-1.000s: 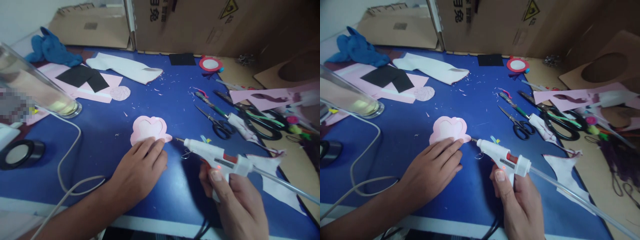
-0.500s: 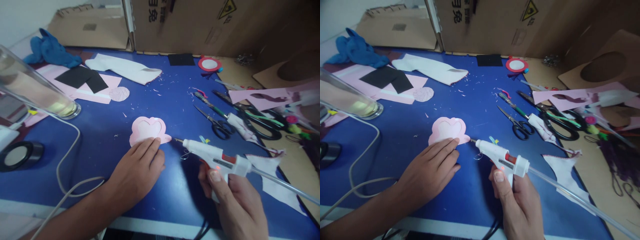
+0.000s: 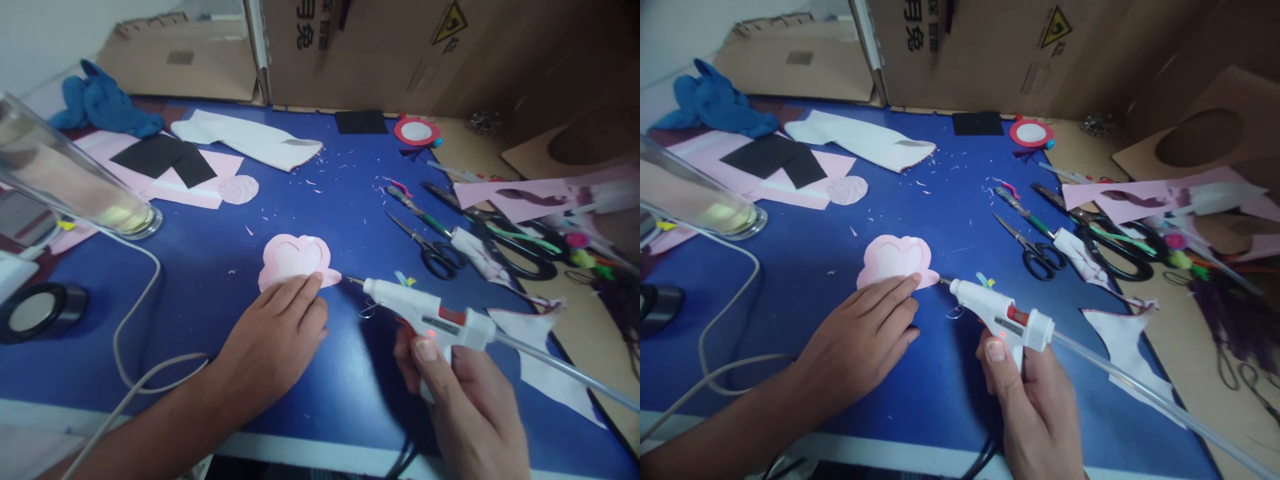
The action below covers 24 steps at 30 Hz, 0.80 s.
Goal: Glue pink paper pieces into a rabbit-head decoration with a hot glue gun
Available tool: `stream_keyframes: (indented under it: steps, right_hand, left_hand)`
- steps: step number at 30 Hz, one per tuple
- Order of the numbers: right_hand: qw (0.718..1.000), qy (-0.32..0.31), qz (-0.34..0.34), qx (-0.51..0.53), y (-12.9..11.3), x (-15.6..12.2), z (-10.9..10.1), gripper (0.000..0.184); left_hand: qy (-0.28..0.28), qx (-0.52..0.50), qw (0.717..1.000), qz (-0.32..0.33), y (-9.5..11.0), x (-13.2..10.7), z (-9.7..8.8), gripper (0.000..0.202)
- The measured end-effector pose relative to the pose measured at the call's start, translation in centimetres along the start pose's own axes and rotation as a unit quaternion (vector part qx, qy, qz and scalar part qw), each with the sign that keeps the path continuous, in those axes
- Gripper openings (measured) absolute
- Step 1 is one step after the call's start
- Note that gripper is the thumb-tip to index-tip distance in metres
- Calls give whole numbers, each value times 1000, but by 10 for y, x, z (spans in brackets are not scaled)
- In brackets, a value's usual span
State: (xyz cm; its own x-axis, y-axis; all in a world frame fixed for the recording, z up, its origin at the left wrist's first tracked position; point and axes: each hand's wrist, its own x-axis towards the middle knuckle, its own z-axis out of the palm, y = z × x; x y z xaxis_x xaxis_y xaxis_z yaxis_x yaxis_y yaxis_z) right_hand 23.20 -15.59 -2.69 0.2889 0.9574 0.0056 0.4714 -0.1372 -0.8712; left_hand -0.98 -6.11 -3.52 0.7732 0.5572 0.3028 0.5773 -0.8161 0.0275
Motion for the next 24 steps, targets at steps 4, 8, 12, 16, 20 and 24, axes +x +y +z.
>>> stream_keyframes:
  steps: [4,8,12,16,20,24]
  right_hand:
    - [1000,2,-3,-1,-1,-1,0,48]
    - [1000,2,-1,-8,0,-2,-1,48]
    - [1000,6,6,-4,0,-2,0,46]
    - [1000,-1,16,-1,-1,-3,0,47]
    - [999,6,28,15,-2,-5,1,48]
    - [998,33,57,0,-5,-8,2,49]
  left_hand:
    - [-3,-9,1000,-4,-1,0,0,25]
    - [23,-11,999,-28,0,1,-3,23]
    - [30,-4,998,-57,-1,1,-8,20]
    - [9,-20,998,-67,-5,-1,-8,21]
    - [13,-38,997,-63,-12,-6,-8,28]
    - [11,-26,998,-56,-20,-13,-14,40]
